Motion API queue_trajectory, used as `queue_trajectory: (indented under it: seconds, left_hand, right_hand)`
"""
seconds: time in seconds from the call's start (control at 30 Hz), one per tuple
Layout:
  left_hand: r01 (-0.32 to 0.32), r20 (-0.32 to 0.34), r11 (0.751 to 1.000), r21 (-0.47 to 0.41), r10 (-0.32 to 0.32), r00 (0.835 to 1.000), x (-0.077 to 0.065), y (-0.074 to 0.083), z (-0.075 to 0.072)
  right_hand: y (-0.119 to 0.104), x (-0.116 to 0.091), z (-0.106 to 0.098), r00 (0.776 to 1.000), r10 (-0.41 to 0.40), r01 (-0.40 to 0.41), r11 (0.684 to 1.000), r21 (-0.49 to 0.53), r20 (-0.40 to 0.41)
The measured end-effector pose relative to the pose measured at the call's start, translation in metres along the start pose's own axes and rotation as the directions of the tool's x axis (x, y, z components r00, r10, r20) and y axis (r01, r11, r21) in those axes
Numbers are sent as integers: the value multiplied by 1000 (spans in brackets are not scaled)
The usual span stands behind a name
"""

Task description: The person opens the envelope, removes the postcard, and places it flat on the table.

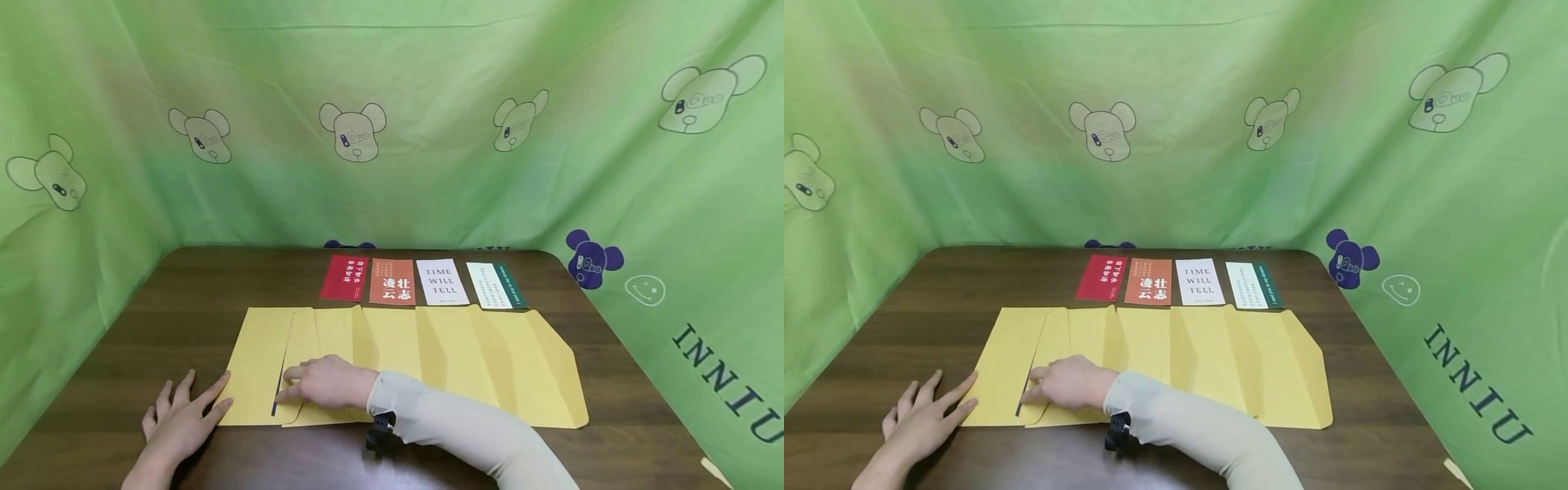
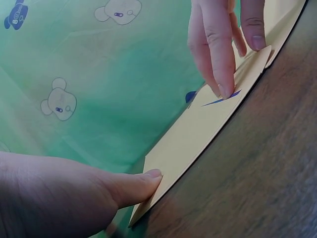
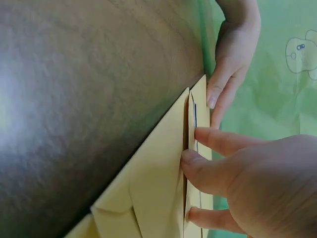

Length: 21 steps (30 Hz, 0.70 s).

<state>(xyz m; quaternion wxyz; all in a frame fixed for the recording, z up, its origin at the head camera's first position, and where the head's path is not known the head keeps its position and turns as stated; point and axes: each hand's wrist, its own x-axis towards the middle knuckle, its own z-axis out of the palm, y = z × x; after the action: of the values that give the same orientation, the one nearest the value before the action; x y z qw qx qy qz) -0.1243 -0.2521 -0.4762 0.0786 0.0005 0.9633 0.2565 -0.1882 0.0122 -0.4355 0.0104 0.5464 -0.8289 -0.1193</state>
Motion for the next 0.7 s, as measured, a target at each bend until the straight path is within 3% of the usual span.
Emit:
queue_trajectory:
  seconds: [0.7]
  left_hand:
    - [-7, -14, 1000, 17, 7, 1000, 2, -1, 3]
  right_hand:
    - [6, 5, 5, 994, 28, -23, 999, -45, 105]
